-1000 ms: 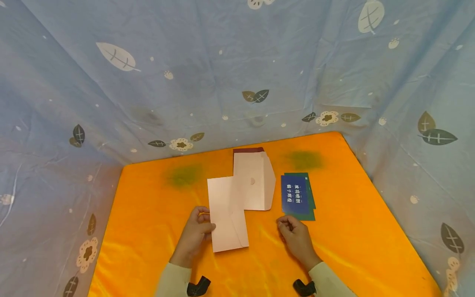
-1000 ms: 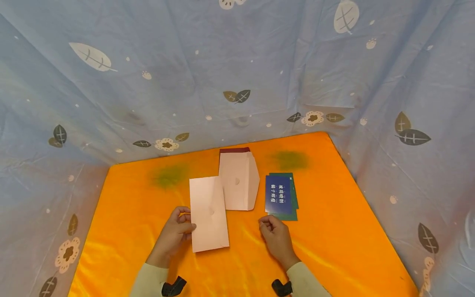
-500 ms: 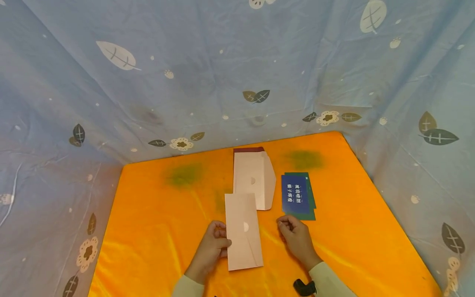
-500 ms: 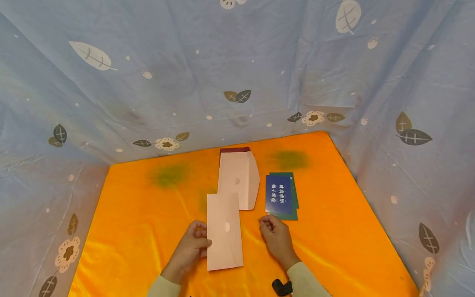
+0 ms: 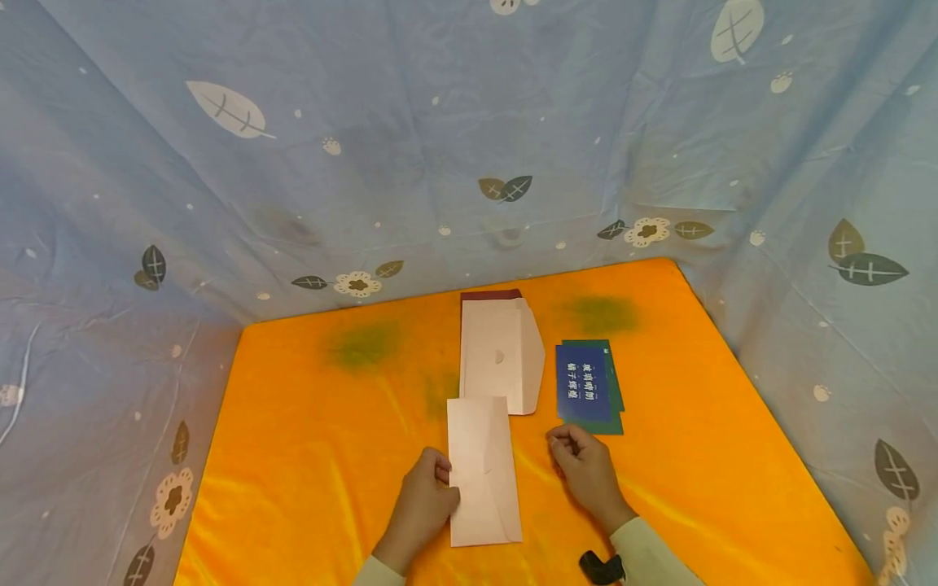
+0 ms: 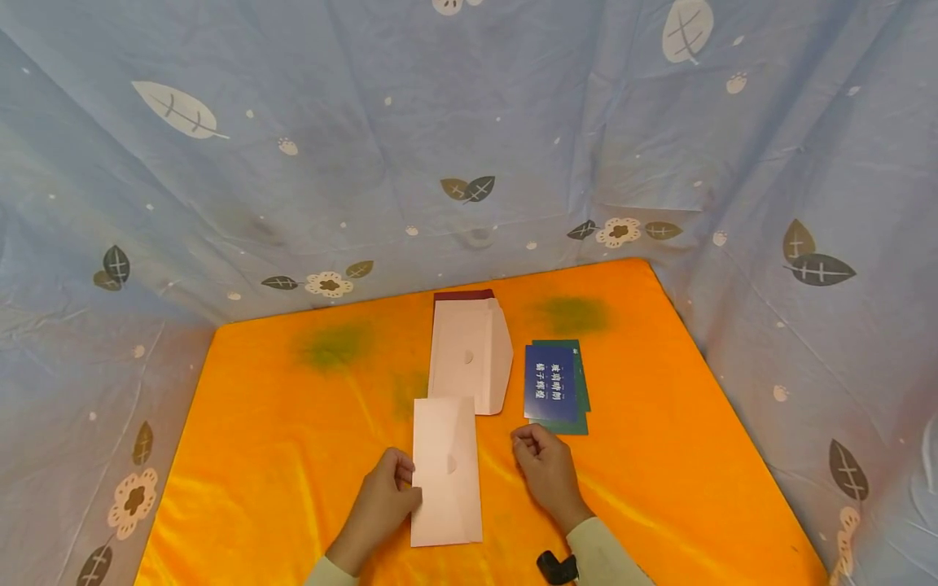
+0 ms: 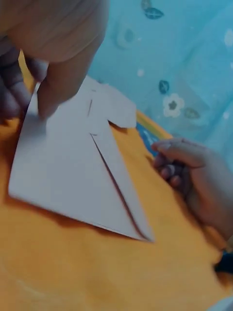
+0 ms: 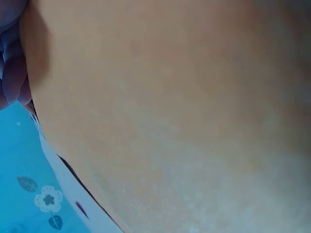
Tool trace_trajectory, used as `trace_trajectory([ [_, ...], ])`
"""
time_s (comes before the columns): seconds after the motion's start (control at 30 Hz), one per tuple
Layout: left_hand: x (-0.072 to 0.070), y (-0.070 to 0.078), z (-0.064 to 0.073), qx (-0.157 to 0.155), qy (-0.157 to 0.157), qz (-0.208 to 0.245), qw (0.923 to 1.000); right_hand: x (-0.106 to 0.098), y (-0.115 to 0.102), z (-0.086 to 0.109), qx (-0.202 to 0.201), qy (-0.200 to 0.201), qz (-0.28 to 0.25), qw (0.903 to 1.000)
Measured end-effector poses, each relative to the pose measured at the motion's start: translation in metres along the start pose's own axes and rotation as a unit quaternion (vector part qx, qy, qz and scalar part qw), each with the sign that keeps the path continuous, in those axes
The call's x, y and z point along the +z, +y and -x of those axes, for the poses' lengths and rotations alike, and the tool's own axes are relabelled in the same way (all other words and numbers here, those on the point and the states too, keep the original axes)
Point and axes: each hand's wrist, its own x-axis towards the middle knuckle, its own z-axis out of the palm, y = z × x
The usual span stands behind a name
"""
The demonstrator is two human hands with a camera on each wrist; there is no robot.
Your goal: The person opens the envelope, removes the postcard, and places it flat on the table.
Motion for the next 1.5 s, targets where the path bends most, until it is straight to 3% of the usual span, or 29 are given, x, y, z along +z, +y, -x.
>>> trace_trajectory([
  [0.1, -0.002, 0.0, 0.003, 0.049, 0.0, -0.113, 0.9924, 0.0, -0.001, 0.0, 0.0, -0.001, 0.005, 1.0],
  [0.2, -0.003, 0.0, 0.004, 0.085, 0.003, -0.166, 0.9825, 0.0, -0.001, 0.0, -0.001, 0.0, 0.013, 0.9999],
  [0.37, -0.006, -0.003, -0.003, 0.138, 0.025, -0.168, 0.9758, 0.001, -0.003, 0.0, 0.004, 0.002, 0.024, 0.9997],
  [0.53, -0.007, -0.011, -0.016, 0.221, 0.047, -0.162, 0.9605, 0.002, -0.004, 0.0, 0.009, 0.004, 0.024, 0.9997],
  [0.63, -0.006, -0.017, -0.024, 0.255, 0.038, -0.163, 0.9526, 0.002, -0.006, 0.0, 0.009, 0.003, 0.021, 0.9997],
  [0.83, -0.001, -0.035, -0.034, 0.279, -0.007, -0.209, 0.9373, 0.003, -0.006, 0.001, 0.007, 0.004, 0.023, 0.9997],
  [1.1, 0.007, -0.053, -0.037, 0.305, -0.008, -0.276, 0.9114, 0.004, -0.003, 0.003, -0.02, 0.022, 0.063, 0.9976],
  [1.17, 0.009, -0.055, -0.038, 0.306, -0.006, -0.286, 0.9081, 0.007, -0.003, 0.004, -0.027, 0.032, 0.075, 0.9963],
  [1.33, 0.009, -0.057, -0.038, 0.298, -0.01, -0.293, 0.9087, 0.015, -0.007, 0.006, -0.034, 0.053, 0.102, 0.9927],
  [1.5, 0.01, -0.057, -0.038, 0.297, -0.01, -0.303, 0.9053, 0.024, -0.014, 0.01, -0.044, 0.047, 0.165, 0.9843],
])
